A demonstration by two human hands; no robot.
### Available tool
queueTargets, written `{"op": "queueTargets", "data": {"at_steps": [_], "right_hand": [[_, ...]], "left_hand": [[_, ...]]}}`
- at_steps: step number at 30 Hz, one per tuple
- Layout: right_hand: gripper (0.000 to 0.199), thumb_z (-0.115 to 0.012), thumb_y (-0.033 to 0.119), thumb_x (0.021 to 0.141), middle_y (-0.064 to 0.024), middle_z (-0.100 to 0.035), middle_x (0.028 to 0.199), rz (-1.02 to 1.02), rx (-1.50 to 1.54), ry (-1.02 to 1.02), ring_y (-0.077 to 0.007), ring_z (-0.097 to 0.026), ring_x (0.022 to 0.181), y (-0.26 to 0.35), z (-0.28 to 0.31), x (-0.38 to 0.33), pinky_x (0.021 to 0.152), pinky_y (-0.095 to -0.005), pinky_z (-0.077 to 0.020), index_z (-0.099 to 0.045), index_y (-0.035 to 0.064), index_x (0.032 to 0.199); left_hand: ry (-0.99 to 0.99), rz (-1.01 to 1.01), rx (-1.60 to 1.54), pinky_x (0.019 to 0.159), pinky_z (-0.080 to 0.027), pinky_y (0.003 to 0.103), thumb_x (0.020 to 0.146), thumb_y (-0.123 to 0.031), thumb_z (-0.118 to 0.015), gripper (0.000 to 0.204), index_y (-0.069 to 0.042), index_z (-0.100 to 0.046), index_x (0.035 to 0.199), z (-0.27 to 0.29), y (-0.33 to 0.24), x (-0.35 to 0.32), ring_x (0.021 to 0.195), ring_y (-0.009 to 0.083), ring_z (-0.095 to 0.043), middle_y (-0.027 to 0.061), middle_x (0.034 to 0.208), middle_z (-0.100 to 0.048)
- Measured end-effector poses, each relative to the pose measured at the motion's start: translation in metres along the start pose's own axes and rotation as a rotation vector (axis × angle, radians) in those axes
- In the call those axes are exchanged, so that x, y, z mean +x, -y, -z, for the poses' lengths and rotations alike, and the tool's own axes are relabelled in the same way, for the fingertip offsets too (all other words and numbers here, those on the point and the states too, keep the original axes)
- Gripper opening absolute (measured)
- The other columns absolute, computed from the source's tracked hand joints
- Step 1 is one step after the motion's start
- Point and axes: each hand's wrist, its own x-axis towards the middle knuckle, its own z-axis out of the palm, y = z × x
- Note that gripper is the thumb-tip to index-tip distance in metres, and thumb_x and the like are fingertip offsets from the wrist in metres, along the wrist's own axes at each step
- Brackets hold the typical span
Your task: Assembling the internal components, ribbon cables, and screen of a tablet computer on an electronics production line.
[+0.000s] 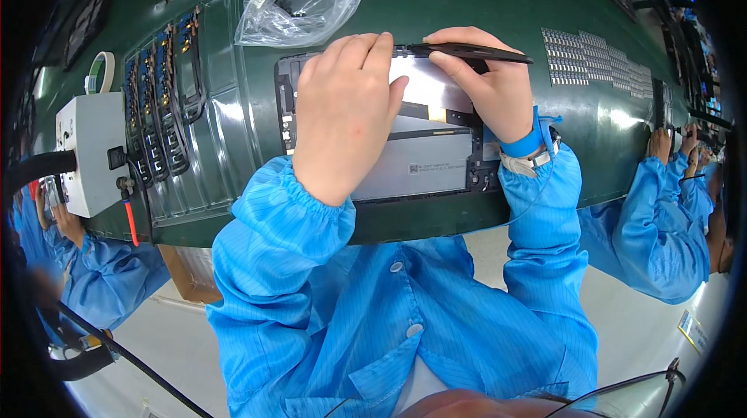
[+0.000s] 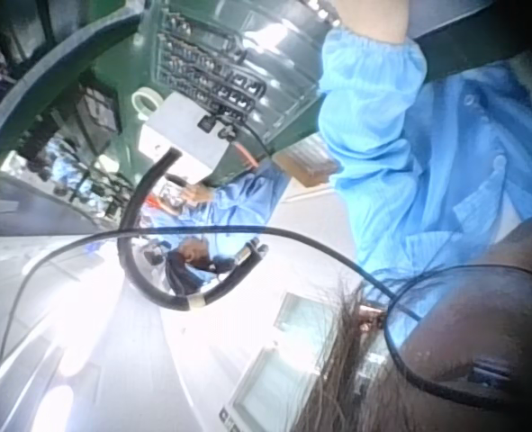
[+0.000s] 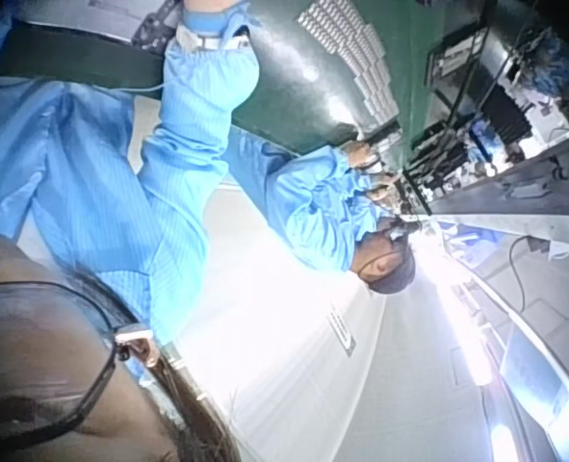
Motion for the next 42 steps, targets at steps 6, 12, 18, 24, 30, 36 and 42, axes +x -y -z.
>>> {"op": "queueTargets", "data": {"at_steps": [6, 12, 18, 24, 30, 36, 42], "right_hand": [[0.017, -0.063, 0.012, 0.076, -0.0096, -0.065, 0.085, -0.018, 0.003, -0.016, -0.0174, -0.063, 0.074, -0.001, 0.001, -0.002, 0.064, -0.0238, -0.0502, -0.064, 0.0015, 0.090], [0.015, -0.062, 0.010, 0.077, -0.0088, -0.064, 0.084, 0.018, 0.023, -0.060, -0.0152, -0.062, 0.072, -0.003, 0.001, -0.001, 0.062, -0.0223, -0.0483, -0.063, 0.0008, 0.088], [0.012, -0.059, 0.005, 0.078, -0.0054, -0.060, 0.081, 0.044, 0.199, -0.180, -0.0104, -0.056, 0.067, 0.007, 0.007, -0.006, 0.060, -0.0234, -0.0451, -0.062, -0.0007, 0.087], [0.016, -0.060, 0.014, 0.078, -0.0062, -0.063, 0.078, -0.109, 0.145, -0.008, -0.0121, -0.058, 0.071, 0.005, 0.002, 0.005, 0.063, -0.0239, -0.0458, -0.064, 0.0025, 0.089], [0.016, -0.060, 0.014, 0.078, -0.0069, -0.063, 0.079, -0.062, 0.033, -0.011, -0.0128, -0.059, 0.071, 0.002, 0.000, 0.003, 0.064, -0.0246, -0.0463, -0.064, 0.0030, 0.089], [0.015, -0.060, 0.013, 0.077, -0.0079, -0.064, 0.079, -0.041, 0.001, -0.026, -0.0151, -0.060, 0.071, 0.003, -0.002, 0.002, 0.065, -0.0255, -0.0472, -0.064, 0.0027, 0.087], [0.015, -0.060, 0.011, 0.076, -0.0080, -0.064, 0.082, -0.068, 0.015, -0.033, -0.0164, -0.061, 0.072, 0.002, -0.001, 0.001, 0.066, -0.0254, -0.0476, -0.064, 0.0032, 0.087]], "left_hand": [[-0.005, -0.004, 0.008, 0.082, -0.042, 0.037, 0.075, -0.015, -0.062, 0.034, -0.001, -0.057, 0.105, -0.001, 0.000, 0.000, 0.094, 0.0281, -0.055, 0.0119, 0.102, -0.058], [-0.038, -0.030, 0.026, 0.081, -0.041, 0.034, 0.071, -0.014, -0.065, 0.035, 0.002, -0.057, 0.102, -0.001, 0.001, -0.001, 0.097, 0.0240, -0.053, 0.0105, 0.100, -0.058], [-0.033, -0.051, 0.053, 0.087, -0.040, 0.037, 0.071, -0.014, -0.065, 0.051, 0.003, -0.047, 0.116, 0.013, -0.001, -0.017, 0.103, 0.0296, -0.051, 0.0160, 0.114, -0.051], [-0.034, 0.067, -0.081, 0.084, -0.041, 0.037, 0.068, -0.007, -0.065, 0.046, 0.001, -0.052, 0.111, 0.061, -0.040, -0.092, 0.099, 0.0292, -0.052, 0.0139, 0.112, -0.053], [-0.066, 0.266, -0.177, 0.081, -0.042, 0.037, 0.068, -0.002, -0.060, 0.032, -0.001, -0.060, 0.100, 0.058, -0.027, -0.168, 0.091, 0.0264, -0.056, 0.0101, 0.101, -0.059], [-0.071, 0.348, -0.140, 0.081, -0.042, 0.037, 0.071, -0.001, -0.058, 0.029, -0.001, -0.060, 0.100, 0.062, -0.018, -0.184, 0.091, 0.0272, -0.056, 0.0112, 0.101, -0.060], [-0.067, 0.355, -0.173, 0.083, -0.043, 0.034, 0.075, 0.003, -0.054, 0.028, 0.001, -0.059, 0.103, 0.062, -0.022, -0.171, 0.096, 0.0279, -0.055, 0.0150, 0.104, -0.058]]}}
